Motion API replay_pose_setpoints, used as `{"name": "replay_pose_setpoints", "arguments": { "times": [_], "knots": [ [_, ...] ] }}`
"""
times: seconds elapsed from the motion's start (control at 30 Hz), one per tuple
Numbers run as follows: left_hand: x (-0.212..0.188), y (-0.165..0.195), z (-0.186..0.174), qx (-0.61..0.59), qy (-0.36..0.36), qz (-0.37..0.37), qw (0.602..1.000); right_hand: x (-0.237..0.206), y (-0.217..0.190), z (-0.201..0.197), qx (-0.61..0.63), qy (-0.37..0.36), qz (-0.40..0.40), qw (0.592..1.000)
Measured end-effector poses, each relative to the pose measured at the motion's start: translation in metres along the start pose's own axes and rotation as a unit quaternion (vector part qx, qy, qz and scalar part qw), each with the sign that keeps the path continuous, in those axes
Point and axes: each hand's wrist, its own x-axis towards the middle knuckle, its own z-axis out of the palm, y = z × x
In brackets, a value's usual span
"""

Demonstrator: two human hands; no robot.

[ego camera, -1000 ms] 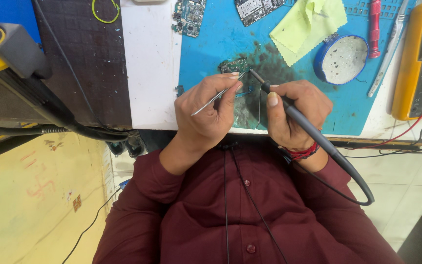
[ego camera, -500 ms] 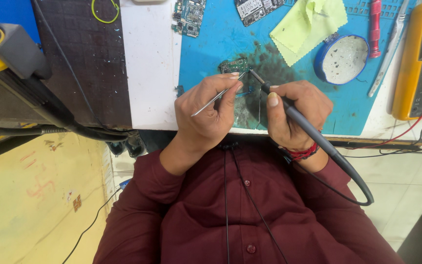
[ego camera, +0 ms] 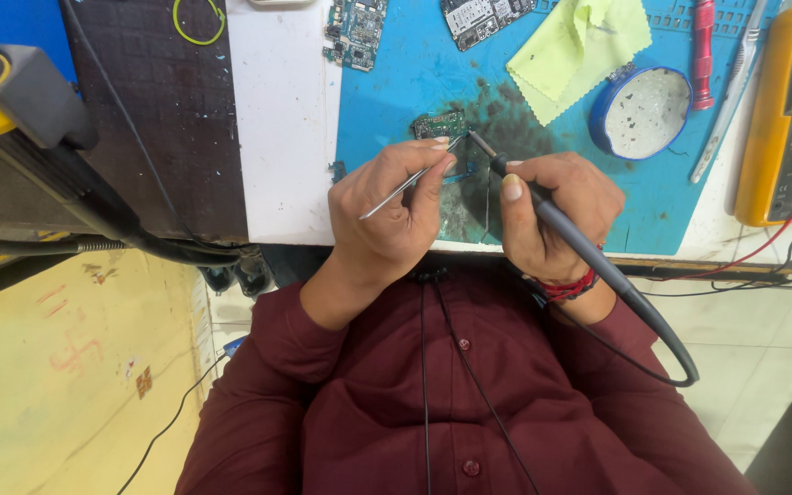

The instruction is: The person uses a hot air gun and tweezers to remove a small component from a circuit board, then uses a soldering iron and solder to reattach it. They apply flux from a yellow bottle to the soldered area.

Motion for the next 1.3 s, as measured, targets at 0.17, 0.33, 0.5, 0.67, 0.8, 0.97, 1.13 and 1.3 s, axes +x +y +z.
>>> {"name": "replay_pose_setpoints", "arguments": {
  "times": [0.17,0.33,0.5,0.67,0.8,0.97,1.13,1.3],
  "knots": [
    [-0.0004,0.0006,0.0002,0.002,0.001,0.001,1.0,-0.0001,0.0,0.0002,0.004,0.003,0.001,1.0],
    [-0.0003,0.0001,0.0004,0.005,0.001,0.004,1.0,0.0001,-0.0007,0.0,0.003,0.001,0.006,1.0],
    [-0.0007,-0.0003,0.0006,0.0,0.002,0.004,1.0,0.0005,-0.0009,0.0001,0.004,0.002,0.006,1.0],
    [-0.0004,-0.0011,0.0007,-0.002,0.002,0.004,1.0,0.0007,-0.0009,0.0002,0.003,0.0,0.002,1.0],
    [-0.0001,-0.001,0.001,-0.005,0.002,0.0,1.0,0.0008,-0.0006,0.0003,0.003,0.001,0.002,1.0],
    [-0.0002,-0.0003,0.0009,-0.006,0.004,0.003,1.0,0.0008,-0.0001,-0.0001,0.002,-0.001,0.0,1.0],
    [-0.0002,-0.0003,0.0009,-0.002,0.004,0.003,1.0,0.001,-0.0005,0.0004,-0.001,0.0,0.001,1.0],
    [-0.0002,-0.0008,0.0006,0.003,0.001,0.005,1.0,0.0015,-0.0005,-0.0001,0.0,-0.003,0.0,1.0]
  ]
}}
